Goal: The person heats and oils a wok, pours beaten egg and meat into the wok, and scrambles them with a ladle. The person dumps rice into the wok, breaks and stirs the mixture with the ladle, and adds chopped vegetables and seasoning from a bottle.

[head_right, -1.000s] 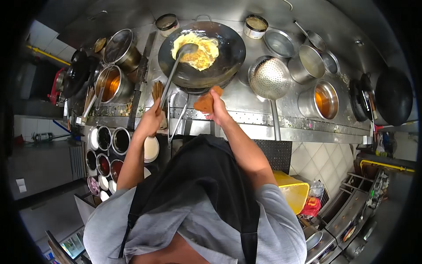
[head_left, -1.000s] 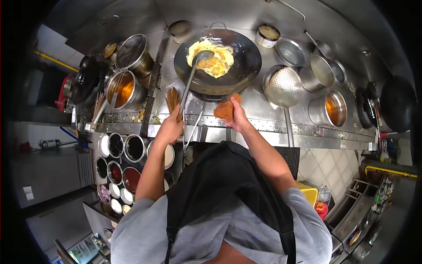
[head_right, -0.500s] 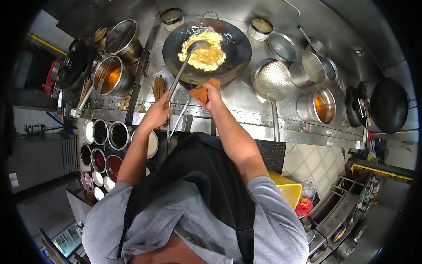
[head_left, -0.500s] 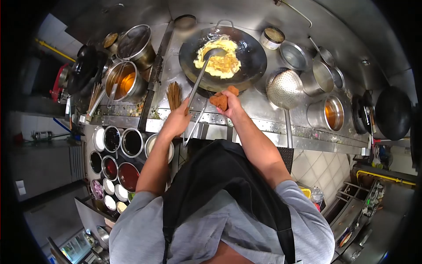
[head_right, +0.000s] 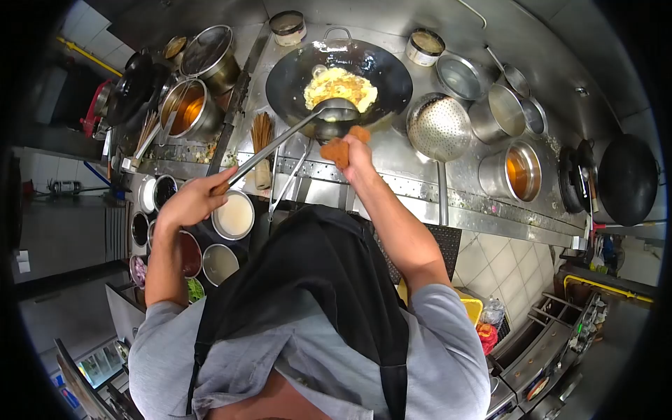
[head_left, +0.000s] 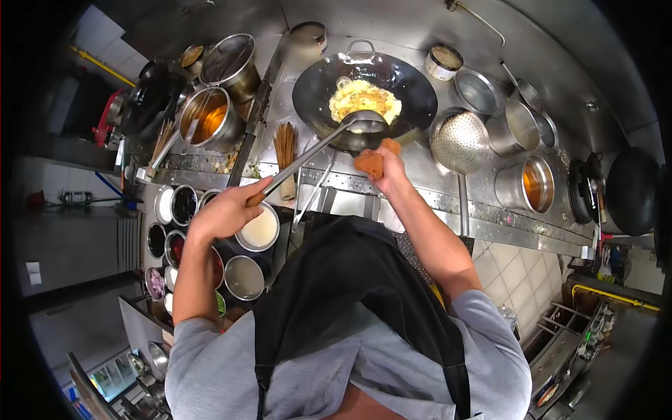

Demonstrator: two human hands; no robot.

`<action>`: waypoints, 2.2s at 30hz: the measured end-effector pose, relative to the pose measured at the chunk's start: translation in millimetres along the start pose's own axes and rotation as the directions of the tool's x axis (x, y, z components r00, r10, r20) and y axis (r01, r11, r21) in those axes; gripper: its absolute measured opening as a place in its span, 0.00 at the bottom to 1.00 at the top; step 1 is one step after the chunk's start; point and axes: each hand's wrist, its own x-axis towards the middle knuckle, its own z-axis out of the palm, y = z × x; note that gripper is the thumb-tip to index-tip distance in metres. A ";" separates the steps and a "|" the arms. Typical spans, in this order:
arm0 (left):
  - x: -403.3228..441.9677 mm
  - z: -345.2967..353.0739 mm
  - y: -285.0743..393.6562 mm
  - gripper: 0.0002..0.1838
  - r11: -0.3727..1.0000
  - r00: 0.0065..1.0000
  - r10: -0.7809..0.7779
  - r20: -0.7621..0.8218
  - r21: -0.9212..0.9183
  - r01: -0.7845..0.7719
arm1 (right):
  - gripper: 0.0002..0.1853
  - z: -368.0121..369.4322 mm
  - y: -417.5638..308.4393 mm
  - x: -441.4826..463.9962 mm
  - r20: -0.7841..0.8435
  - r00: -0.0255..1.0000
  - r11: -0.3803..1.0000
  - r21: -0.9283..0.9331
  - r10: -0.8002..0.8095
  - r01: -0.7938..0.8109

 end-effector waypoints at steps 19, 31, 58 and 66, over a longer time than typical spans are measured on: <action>18.1 46.9 -0.7 0.35 0.999 0.987 0.009 -0.157 -0.029 -0.013 | 0.14 -8.7 -3.9 -21.5 0.082 0.995 0.998 -0.017 -0.051 0.053; 115.3 81.3 0.9 0.35 0.922 0.915 -0.133 -0.382 -0.386 -0.027 | 0.14 -8.6 -2.0 41.9 0.107 0.994 0.999 -0.026 -0.028 0.031; 113.3 87.8 -8.4 0.35 0.830 0.987 -0.075 -0.144 -0.557 -0.019 | 0.12 -13.1 -10.1 36.2 0.011 0.999 0.992 -0.121 -0.040 0.041; 209.0 95.2 -17.6 0.36 0.842 0.984 -0.044 -0.171 -0.536 -0.056 | 0.13 -14.9 -7.5 39.1 0.022 1.000 0.985 -0.174 -0.010 0.014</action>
